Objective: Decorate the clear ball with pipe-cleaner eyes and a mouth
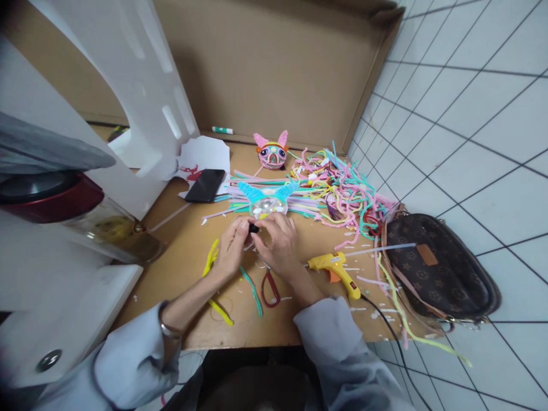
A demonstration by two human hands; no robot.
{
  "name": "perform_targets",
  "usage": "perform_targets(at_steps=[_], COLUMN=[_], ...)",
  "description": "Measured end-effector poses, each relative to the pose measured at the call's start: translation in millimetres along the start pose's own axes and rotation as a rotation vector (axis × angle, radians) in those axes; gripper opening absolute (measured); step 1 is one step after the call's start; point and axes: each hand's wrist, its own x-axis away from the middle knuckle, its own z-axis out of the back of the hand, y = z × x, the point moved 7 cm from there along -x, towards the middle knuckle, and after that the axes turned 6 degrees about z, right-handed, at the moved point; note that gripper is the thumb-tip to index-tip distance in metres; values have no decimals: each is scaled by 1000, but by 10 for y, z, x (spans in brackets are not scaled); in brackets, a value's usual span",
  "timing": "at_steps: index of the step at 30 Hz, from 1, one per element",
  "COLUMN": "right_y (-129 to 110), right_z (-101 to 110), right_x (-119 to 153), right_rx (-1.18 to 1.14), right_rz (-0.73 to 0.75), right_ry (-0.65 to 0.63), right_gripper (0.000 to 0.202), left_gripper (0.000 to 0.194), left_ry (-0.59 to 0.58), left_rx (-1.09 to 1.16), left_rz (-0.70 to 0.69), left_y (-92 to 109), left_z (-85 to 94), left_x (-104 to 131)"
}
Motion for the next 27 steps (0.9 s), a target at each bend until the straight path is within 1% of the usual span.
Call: perform_targets(at_steps=[3, 7, 9, 12, 14, 17, 21, 27], right_y=[1, 25, 34, 58, 69, 67, 58, 51], right_z=[26, 57, 62, 58, 52, 48, 57, 56], right_x=[-7, -10, -8, -2, 2, 4, 0, -5], right_rx=[10, 31, 32, 39, 44, 47, 42, 33], right_rz=[0, -9, -7, -26, -34, -22, -3, -11], right_ry=[27, 57, 63, 57, 49, 42, 53, 37], right_gripper=[11, 11, 11, 11, 12, 13, 12, 14], left_gripper=[42, 37, 38, 43, 45, 46, 43, 36], left_ry=[63, 138, 115, -5, -46, -20, 8, -28], left_rx=[3, 122, 180, 238, 241, 209, 167, 160], left_rz=[-16, 63, 115, 201, 229, 225, 185, 182], left_y=[7, -48, -78, -123, -134, -111, -40, -22], left_z=[73, 133, 106, 3, -30, -11, 9, 2], left_x=[-13, -69, -91, -94, -83, -70, -57, -38])
